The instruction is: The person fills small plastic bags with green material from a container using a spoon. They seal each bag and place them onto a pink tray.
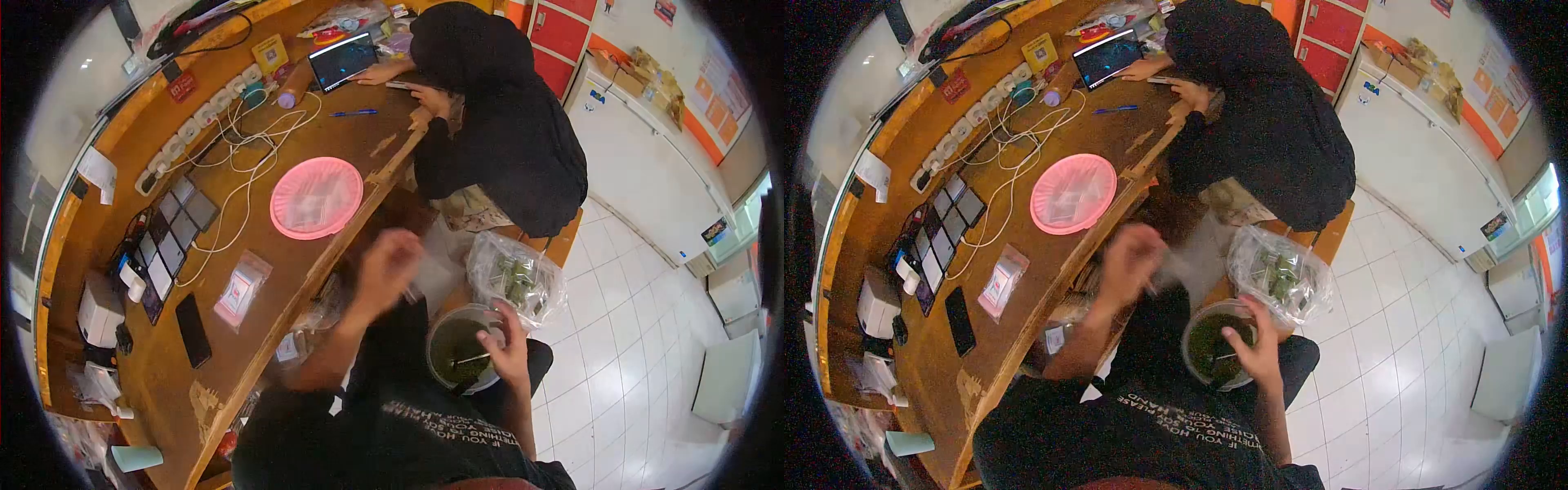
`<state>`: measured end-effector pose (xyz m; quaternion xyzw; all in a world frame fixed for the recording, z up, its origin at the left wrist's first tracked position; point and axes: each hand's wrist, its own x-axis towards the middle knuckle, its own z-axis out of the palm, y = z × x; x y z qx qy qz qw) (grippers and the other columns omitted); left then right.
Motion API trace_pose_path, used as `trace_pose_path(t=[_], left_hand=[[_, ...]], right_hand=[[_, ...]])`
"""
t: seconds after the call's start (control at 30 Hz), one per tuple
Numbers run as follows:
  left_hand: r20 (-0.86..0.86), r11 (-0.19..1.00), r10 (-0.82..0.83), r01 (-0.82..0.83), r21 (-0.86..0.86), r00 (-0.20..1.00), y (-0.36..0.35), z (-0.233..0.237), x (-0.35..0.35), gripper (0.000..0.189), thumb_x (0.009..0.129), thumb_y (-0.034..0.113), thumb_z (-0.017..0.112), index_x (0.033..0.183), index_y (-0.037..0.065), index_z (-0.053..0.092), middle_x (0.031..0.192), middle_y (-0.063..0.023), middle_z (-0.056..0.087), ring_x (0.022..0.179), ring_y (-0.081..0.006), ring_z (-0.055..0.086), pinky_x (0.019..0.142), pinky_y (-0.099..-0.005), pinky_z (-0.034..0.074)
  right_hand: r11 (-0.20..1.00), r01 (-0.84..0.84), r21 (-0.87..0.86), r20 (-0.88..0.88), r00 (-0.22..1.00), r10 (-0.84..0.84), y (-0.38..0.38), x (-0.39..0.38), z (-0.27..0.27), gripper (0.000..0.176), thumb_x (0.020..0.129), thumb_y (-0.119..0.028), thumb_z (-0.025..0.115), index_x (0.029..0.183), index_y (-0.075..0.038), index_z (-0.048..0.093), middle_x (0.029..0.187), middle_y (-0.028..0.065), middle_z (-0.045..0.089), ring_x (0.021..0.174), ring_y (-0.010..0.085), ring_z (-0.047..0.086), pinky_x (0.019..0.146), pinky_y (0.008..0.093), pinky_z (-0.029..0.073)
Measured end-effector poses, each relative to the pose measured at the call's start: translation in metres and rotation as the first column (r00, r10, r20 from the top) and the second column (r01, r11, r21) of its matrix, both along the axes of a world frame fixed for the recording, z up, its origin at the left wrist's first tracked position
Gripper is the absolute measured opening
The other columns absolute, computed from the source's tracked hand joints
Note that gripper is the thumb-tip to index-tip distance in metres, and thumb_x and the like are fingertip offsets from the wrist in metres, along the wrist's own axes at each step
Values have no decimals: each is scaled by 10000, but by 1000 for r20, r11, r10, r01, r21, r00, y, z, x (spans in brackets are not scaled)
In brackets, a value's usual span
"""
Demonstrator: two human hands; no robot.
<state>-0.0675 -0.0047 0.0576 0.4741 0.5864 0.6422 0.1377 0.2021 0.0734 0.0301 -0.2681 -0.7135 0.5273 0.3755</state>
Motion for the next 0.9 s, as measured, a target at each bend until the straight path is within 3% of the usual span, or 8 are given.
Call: trace_pose_path(t=[0.03,0.1,0.17,0.23,0.4,0.77,0.87,0.9], left_hand=[[20,953,-272,272,-135,962,-4,-9,37,307,821,44,676,1120,50,611,994,-48,658,867,-139,622,790,-298,505],[-101,910,-379,351,-222,920,-3,-9,61,284,815,56,693,1092,20,641,997,-100,710,937,-181,691,825,-322,531],[-17,899,-402,391,-197,915,-1,-14,73,283,820,62,700,1094,24,641,980,-94,707,911,-172,689,800,-319,535],[11,904,-383,378,-200,924,-2,-12,76,297,818,63,707,1104,25,635,986,-87,705,899,-164,686,790,-315,534],[23,912,-371,369,-178,928,-4,-18,75,335,820,64,728,1133,30,614,1023,-73,696,882,-150,676,779,-312,537],[662,886,-300,457,-73,687,-4,-44,83,164,913,127,682,1024,8,678,940,-108,700,871,-185,682,773,-341,551],[39,905,-351,349,-244,936,-5,-23,77,176,910,163,679,1007,17,688,907,-128,710,839,-212,692,762,-355,541],[38,905,-350,348,-244,936,-5,-23,77,176,910,163,679,1007,17,688,907,-128,710,839,-212,692,762,-355,541]], right_hand=[[1000,-1,-2,4,1000,1,-5,-6,10,509,819,-89,751,1281,-15,551,1152,121,640,1036,214,642,887,331,510],[998,-64,-5,11,998,64,-10,-13,23,411,823,-43,739,1209,-6,604,1123,115,663,1026,208,648,884,326,514],[999,-26,34,3,1000,26,-5,-7,5,236,856,-4,700,1088,22,661,1025,114,698,934,188,671,842,304,524],[968,51,-245,-38,997,-62,-6,-4,10,99,884,51,644,980,54,668,893,87,698,840,152,662,782,269,520],[968,115,-225,-26,992,-123,-4,2,5,88,905,16,647,988,35,669,864,74,697,808,125,653,745,254,506],[954,-18,-301,-255,965,-62,-3,3,4,207,879,51,651,1076,15,597,976,116,689,865,210,672,826,320,520],[969,233,81,10,972,-235,-15,-10,31,245,840,21,688,1080,3,643,1002,120,690,909,247,675,870,363,506],[969,232,81,9,972,-234,-14,-10,34,245,840,21,688,1080,3,643,1002,120,690,909,247,675,870,363,506]])
